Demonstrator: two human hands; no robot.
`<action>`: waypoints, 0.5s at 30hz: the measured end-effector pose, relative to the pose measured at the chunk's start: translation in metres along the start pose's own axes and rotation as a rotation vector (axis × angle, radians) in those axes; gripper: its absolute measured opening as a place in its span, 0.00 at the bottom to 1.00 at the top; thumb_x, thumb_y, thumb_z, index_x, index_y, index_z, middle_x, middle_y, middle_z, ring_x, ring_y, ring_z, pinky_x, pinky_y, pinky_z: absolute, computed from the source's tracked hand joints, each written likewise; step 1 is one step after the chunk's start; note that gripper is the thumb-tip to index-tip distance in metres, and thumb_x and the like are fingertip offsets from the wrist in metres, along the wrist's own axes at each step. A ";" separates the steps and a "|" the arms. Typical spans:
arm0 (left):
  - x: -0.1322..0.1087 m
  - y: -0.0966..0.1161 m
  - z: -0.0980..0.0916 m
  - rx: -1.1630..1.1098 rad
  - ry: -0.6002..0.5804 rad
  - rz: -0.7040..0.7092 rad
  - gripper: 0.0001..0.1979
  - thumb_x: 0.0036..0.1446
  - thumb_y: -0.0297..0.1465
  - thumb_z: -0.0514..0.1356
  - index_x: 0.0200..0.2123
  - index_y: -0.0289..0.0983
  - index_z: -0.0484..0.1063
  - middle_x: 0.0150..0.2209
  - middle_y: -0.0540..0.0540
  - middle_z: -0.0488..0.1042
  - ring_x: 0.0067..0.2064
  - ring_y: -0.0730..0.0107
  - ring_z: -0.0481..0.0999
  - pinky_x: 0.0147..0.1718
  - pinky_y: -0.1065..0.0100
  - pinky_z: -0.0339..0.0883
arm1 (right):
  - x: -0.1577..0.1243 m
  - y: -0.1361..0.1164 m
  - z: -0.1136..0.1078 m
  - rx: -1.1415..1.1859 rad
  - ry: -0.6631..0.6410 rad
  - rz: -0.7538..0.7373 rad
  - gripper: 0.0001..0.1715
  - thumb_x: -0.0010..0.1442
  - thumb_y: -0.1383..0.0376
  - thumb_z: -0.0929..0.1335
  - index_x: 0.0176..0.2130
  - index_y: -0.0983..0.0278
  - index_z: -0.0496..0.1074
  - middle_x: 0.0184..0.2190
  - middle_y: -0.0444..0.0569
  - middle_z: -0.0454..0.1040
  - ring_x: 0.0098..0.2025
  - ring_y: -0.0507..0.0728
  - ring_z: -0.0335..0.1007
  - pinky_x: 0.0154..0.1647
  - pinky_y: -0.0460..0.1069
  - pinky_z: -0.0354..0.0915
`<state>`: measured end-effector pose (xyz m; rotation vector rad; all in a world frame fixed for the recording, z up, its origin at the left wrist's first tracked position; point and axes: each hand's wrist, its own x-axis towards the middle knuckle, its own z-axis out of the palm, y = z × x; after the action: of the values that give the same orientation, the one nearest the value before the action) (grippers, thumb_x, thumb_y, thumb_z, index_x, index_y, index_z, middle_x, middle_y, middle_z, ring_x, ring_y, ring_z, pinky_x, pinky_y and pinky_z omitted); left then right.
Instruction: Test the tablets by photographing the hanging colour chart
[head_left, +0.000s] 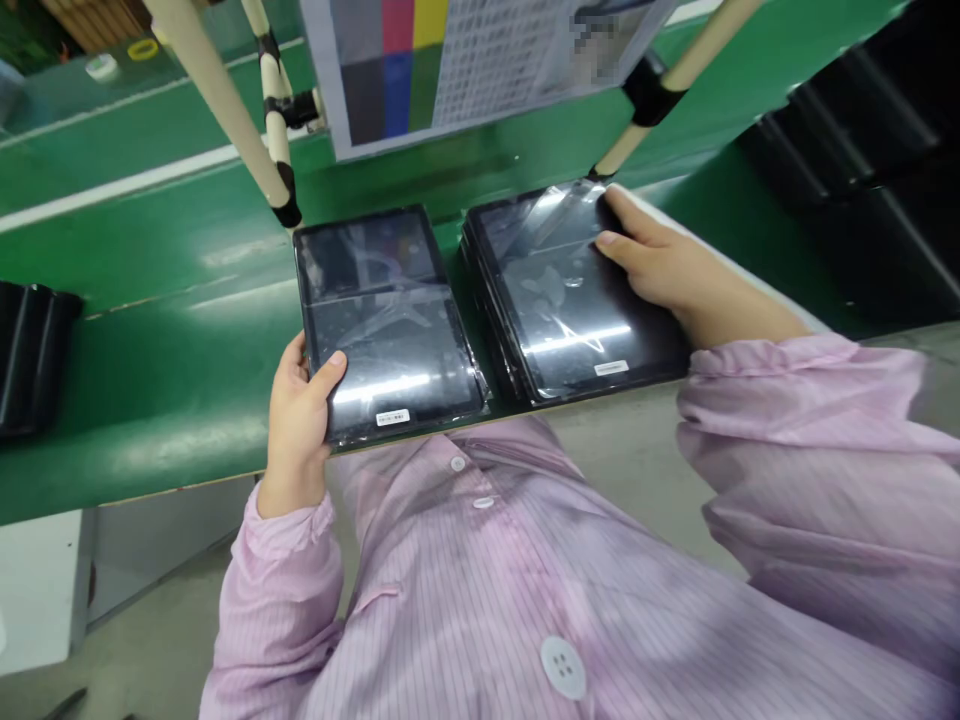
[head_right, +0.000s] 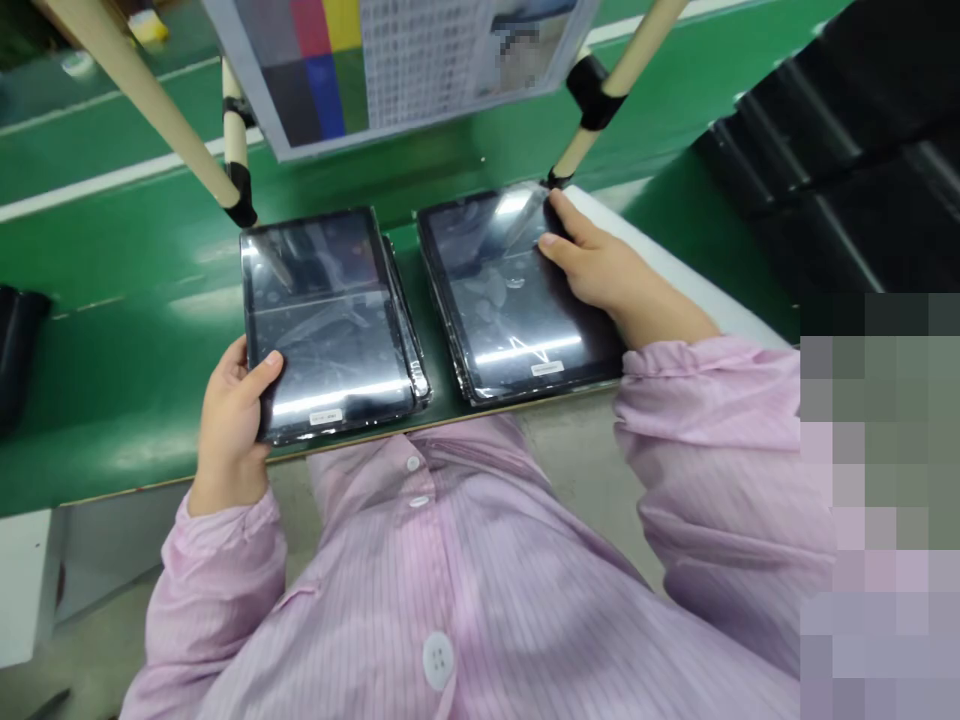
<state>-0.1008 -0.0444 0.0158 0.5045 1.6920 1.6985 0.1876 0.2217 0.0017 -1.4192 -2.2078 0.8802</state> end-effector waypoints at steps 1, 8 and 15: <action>-0.002 0.001 0.002 0.025 0.017 0.001 0.31 0.44 0.37 0.72 0.53 0.35 0.72 0.55 0.38 0.77 0.55 0.51 0.77 0.55 0.52 0.71 | 0.001 0.001 0.000 0.007 0.002 -0.005 0.40 0.71 0.55 0.61 0.74 0.66 0.48 0.74 0.49 0.47 0.75 0.53 0.44 0.75 0.49 0.39; -0.012 0.006 -0.004 0.669 0.046 0.222 0.26 0.57 0.40 0.62 0.57 0.39 0.70 0.57 0.37 0.72 0.62 0.46 0.68 0.63 0.44 0.59 | 0.004 -0.005 -0.004 0.043 0.041 -0.014 0.39 0.68 0.56 0.63 0.70 0.73 0.55 0.69 0.61 0.60 0.69 0.64 0.59 0.71 0.55 0.51; 0.028 0.052 0.029 1.292 -0.150 0.553 0.31 0.63 0.41 0.58 0.65 0.34 0.62 0.64 0.28 0.62 0.67 0.40 0.61 0.64 0.40 0.54 | 0.021 -0.017 -0.016 0.136 -0.104 -0.065 0.34 0.65 0.56 0.66 0.65 0.68 0.62 0.59 0.62 0.71 0.55 0.66 0.72 0.60 0.57 0.64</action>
<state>-0.1098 -0.0003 0.0637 1.7314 2.5053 0.5675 0.1769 0.2408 0.0243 -1.2579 -2.2084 1.0821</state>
